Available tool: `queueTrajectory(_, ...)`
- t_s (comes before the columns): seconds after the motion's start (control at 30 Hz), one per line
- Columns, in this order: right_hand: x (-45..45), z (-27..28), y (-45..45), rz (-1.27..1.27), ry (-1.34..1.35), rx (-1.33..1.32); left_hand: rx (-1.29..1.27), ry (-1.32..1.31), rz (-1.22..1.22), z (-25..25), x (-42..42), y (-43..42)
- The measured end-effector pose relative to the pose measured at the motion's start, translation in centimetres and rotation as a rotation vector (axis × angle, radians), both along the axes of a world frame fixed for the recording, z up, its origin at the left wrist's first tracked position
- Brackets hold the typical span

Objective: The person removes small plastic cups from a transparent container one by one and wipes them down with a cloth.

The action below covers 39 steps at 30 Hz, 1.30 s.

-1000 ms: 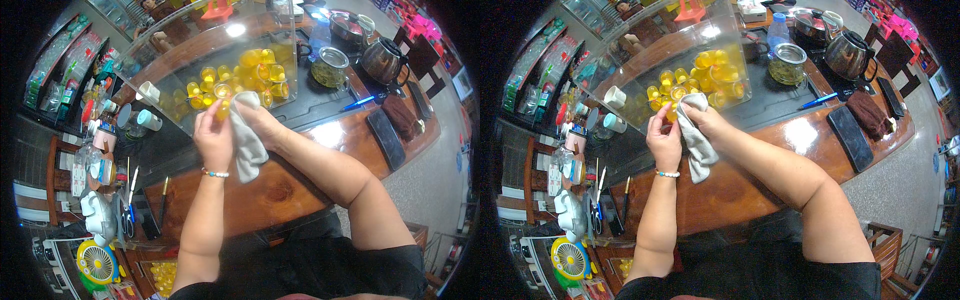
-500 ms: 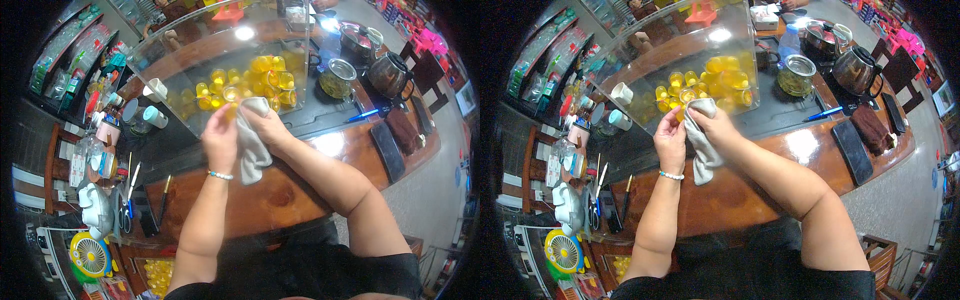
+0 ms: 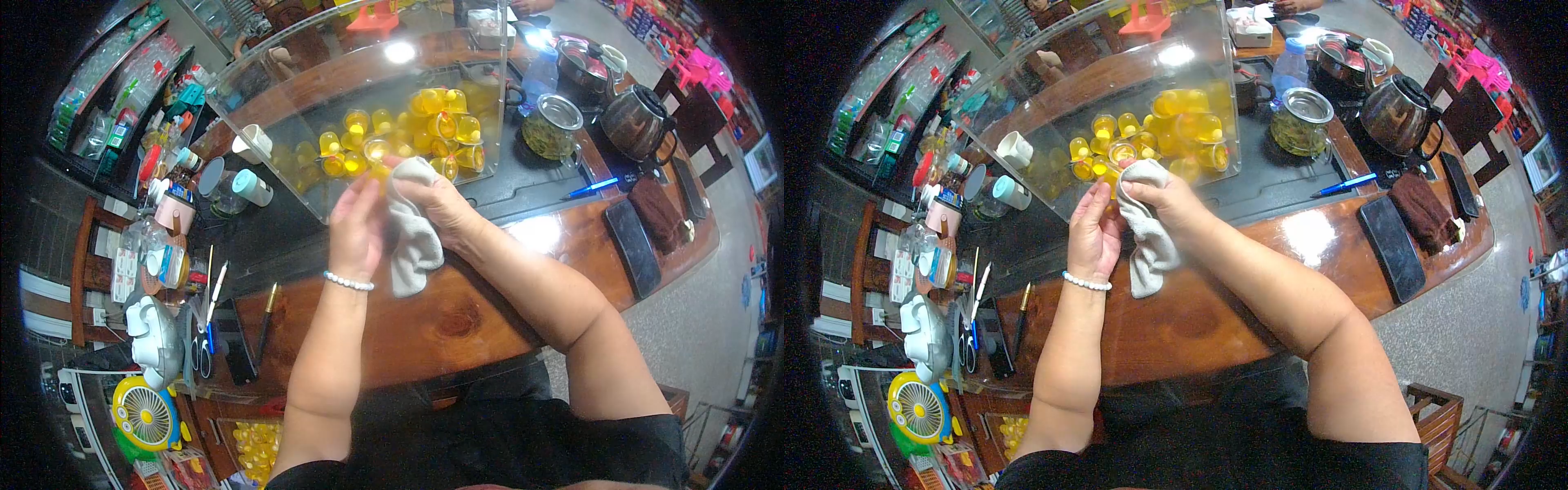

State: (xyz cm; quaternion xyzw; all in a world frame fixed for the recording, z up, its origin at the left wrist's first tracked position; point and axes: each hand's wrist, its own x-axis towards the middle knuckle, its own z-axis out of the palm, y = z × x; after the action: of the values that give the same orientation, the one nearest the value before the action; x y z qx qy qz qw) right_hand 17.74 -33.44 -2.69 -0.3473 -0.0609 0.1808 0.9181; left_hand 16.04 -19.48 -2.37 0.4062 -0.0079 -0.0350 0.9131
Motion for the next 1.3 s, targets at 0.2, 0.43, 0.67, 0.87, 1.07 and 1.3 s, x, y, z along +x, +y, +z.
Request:
queueTrajectory(0.2, 0.2, -0.5, 0.0, 0.024, 0.026, -0.038, -0.086, 0.015, -0.105, 0.5, -0.1, -0.4)
queueTrajectory(0.43, 0.2, -0.2, 0.0, 0.009, 0.021, -0.029, 0.048, -0.080, -0.031, 0.7, -0.1, -0.7)
queueTrajectory(0.67, 0.1, 0.2, 0.0, 0.007, 0.011, -0.048, 0.170, -0.069, 0.014, 1.3, -0.4, -0.8)
queueTrajectory(0.87, 0.6, -0.8, 0.0, -0.027, 0.024, -0.042, 0.050, -0.037, -0.095, 0.5, -0.2, 0.0)
queueTrajectory(1.07, 0.3, -0.5, 0.0, -0.010, 0.054, -0.048, -0.038, -0.029, -0.001, 0.2, 0.0, -0.2)
queueTrajectory(1.3, 0.2, -0.5, 0.1, -0.036, 0.047, -0.089, 0.283, -0.102, 0.061, 0.2, 0.0, -0.3)
